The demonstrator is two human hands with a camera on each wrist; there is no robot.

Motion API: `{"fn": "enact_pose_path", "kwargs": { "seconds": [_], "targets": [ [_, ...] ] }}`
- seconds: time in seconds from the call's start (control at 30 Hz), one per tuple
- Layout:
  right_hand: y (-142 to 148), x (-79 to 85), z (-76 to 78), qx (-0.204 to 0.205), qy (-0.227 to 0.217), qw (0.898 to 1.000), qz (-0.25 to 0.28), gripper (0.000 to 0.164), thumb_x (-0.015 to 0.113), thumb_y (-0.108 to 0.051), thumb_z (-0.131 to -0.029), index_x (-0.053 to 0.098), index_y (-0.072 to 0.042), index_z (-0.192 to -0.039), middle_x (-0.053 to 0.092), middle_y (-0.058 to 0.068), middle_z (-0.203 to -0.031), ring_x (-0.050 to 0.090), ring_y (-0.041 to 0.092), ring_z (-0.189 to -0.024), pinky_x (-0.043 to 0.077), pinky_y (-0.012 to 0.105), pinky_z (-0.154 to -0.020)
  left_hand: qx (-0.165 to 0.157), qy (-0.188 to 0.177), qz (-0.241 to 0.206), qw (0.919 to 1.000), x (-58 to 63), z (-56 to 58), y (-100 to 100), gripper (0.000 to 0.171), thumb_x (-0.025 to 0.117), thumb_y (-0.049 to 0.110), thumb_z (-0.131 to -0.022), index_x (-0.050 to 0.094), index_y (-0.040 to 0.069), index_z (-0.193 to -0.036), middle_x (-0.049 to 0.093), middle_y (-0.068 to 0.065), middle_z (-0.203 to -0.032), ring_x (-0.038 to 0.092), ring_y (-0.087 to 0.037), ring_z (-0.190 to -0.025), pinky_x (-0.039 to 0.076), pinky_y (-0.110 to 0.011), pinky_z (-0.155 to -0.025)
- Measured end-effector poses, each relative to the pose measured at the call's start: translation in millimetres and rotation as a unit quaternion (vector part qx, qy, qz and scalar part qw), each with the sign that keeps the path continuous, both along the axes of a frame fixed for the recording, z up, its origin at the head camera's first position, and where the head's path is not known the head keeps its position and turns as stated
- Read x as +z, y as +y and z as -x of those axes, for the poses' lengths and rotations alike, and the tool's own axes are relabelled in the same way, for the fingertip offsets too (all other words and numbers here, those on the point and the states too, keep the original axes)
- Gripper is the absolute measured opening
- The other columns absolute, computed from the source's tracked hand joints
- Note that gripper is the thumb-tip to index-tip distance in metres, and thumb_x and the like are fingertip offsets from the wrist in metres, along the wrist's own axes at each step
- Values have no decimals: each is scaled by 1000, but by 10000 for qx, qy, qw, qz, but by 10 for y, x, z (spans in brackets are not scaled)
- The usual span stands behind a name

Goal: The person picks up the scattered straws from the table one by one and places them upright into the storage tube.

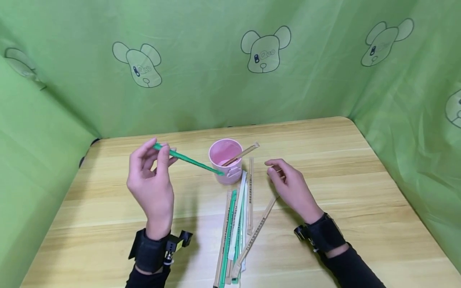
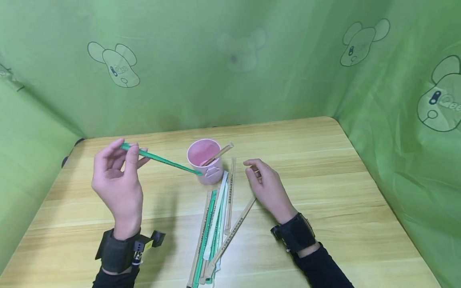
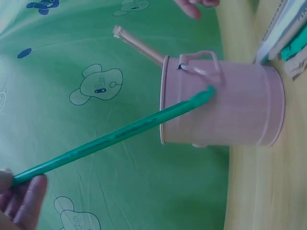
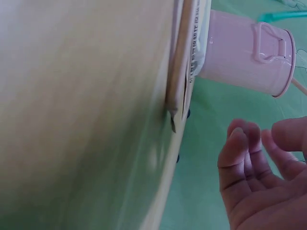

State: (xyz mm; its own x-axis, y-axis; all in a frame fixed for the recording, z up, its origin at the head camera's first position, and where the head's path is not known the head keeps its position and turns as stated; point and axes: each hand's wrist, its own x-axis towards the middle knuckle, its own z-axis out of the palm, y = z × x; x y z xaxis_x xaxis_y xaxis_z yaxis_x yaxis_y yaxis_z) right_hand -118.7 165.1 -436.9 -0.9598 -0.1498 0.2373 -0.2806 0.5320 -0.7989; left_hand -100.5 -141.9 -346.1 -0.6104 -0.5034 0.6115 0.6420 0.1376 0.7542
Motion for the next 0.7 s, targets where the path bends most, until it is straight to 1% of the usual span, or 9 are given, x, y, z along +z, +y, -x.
{"fn": "enact_pose_path", "kwargs": {
  "seconds": [0.07,0.13,0.23,0.3,0.37,0.43,0.53,0.6,0.7],
  "targets": [
    [4,-16,-6,-84,-98,9998,-124,26,58,-18,-112,68,-6,-132,71,10,-107,65,20,-94,55,35,-79,90,268,-208,9994,15,-3,24,25,74,-5,-97,69,-7,-121,69,-23,-103,75,-29,-90,63,-37,-78],
    [8,-34,-1,-145,-212,9993,-269,24,60,-18,-111,70,-5,-129,70,7,-106,65,19,-96,55,38,-82,178,493,-311,9981,27,-15,49,24,73,-7,-97,68,-10,-120,69,-25,-104,75,-31,-91,63,-38,-79],
    [19,-32,-4,-159,-444,9979,-449,23,61,-18,-110,71,-4,-125,70,5,-105,65,20,-96,55,41,-85,334,815,-341,9955,55,-26,92,23,72,-11,-96,65,-15,-118,69,-27,-103,74,-32,-90,63,-39,-80],
    [29,-10,-19,-136,-633,9965,-535,23,61,-19,-110,72,-4,-123,70,5,-103,64,21,-92,54,42,-84,382,996,-345,9937,74,-29,116,23,71,-13,-95,64,-17,-117,68,-28,-103,74,-33,-88,63,-39,-81],
    [37,17,-44,-92,-840,9943,-652,23,60,-21,-110,73,-5,-122,70,4,-100,63,20,-88,54,41,-82,373,1086,-370,9927,87,-22,138,22,71,-15,-95,63,-18,-115,68,-28,-102,74,-32,-88,63,-39,-80],
    [41,45,-66,-50,-1048,9916,-758,24,60,-23,-110,73,-6,-121,69,4,-96,60,20,-82,53,40,-77,264,1062,-360,9933,79,-12,154,21,71,-17,-94,63,-18,-114,68,-27,-101,74,-31,-89,63,-39,-80],
    [40,78,-87,-28,-1317,9869,-930,26,60,-26,-110,72,-5,-120,64,3,-85,56,19,-71,49,37,-68,71,835,-124,9964,35,5,169,20,71,-17,-94,64,-17,-113,69,-24,-102,75,-29,-91,63,-39,-81],
    [39,95,-95,-58,-1553,9832,-953,26,61,-27,-110,72,-5,-119,63,3,-78,55,20,-64,47,37,-62,22,572,218,9981,-8,17,169,20,73,-14,-93,67,-15,-112,72,-22,-104,74,-28,-93,63,-38,-82],
    [41,105,-109,-134,-2070,9749,-806,25,61,-28,-109,70,-5,-113,65,5,-71,59,21,-58,49,35,-57,-76,126,761,9970,-73,37,158,20,77,-8,-94,73,-9,-113,76,-15,-106,74,-26,-96,62,-36,-84]
  ]
}}
